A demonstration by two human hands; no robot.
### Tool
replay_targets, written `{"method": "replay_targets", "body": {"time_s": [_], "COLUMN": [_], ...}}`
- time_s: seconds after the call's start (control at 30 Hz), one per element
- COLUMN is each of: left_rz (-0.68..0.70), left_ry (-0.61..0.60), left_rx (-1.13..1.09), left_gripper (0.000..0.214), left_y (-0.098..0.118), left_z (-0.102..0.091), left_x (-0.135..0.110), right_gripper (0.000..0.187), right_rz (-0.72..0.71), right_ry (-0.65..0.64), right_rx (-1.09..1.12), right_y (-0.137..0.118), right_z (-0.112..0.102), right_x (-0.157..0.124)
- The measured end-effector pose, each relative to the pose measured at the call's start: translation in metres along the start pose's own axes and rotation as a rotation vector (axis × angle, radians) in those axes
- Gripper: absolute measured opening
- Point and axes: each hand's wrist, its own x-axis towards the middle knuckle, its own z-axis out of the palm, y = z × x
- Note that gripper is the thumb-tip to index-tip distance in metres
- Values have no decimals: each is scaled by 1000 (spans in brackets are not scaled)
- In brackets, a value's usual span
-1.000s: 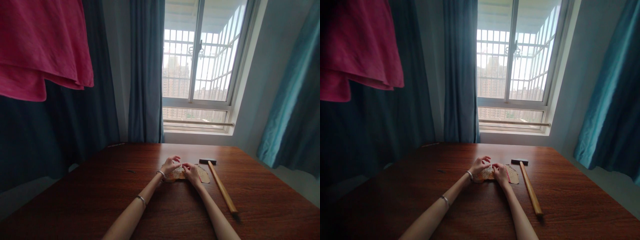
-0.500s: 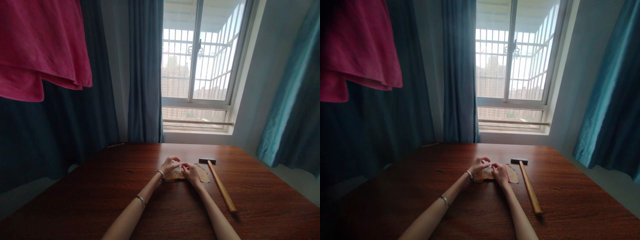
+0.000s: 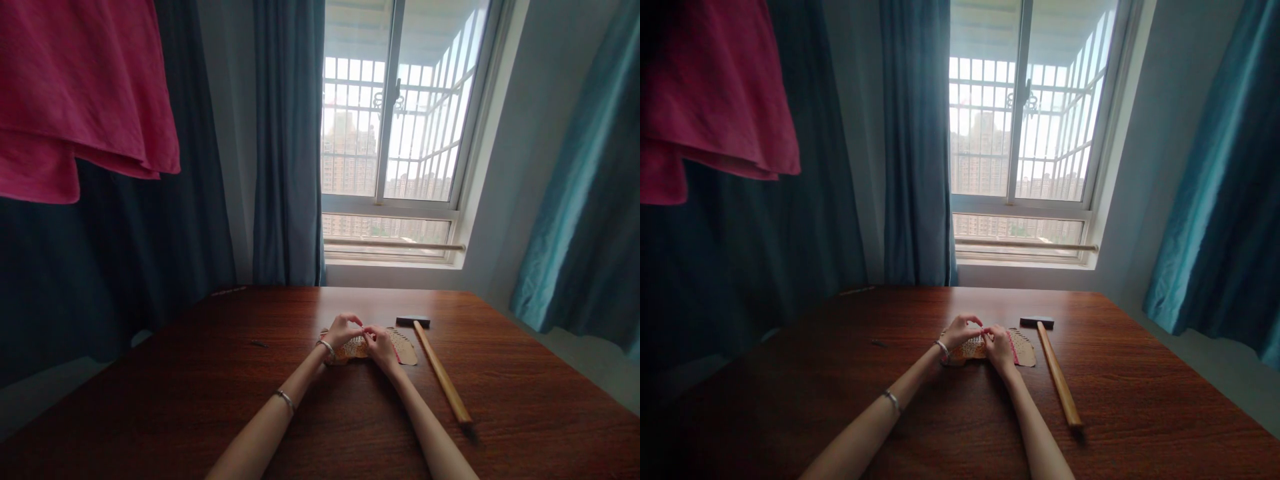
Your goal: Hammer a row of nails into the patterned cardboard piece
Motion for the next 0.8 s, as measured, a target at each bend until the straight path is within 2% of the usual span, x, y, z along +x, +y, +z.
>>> {"method": "replay_targets", "body": {"time_s": [0.27,0.8], "left_rz": [-39,15], "left_ry": [-16,11], "left_rx": [5,24], "left_gripper": [23,20], "left_y": [-3,-8], "left_z": [0,7], "left_x": [-2,-4], "right_gripper": [22,19], "right_rz": [0,-1], "right_ry": [-7,-32], "right_rx": [-12,-29], "right_y": [2,-2], "right_z": [1,-3], "right_x": [1,-1]}}
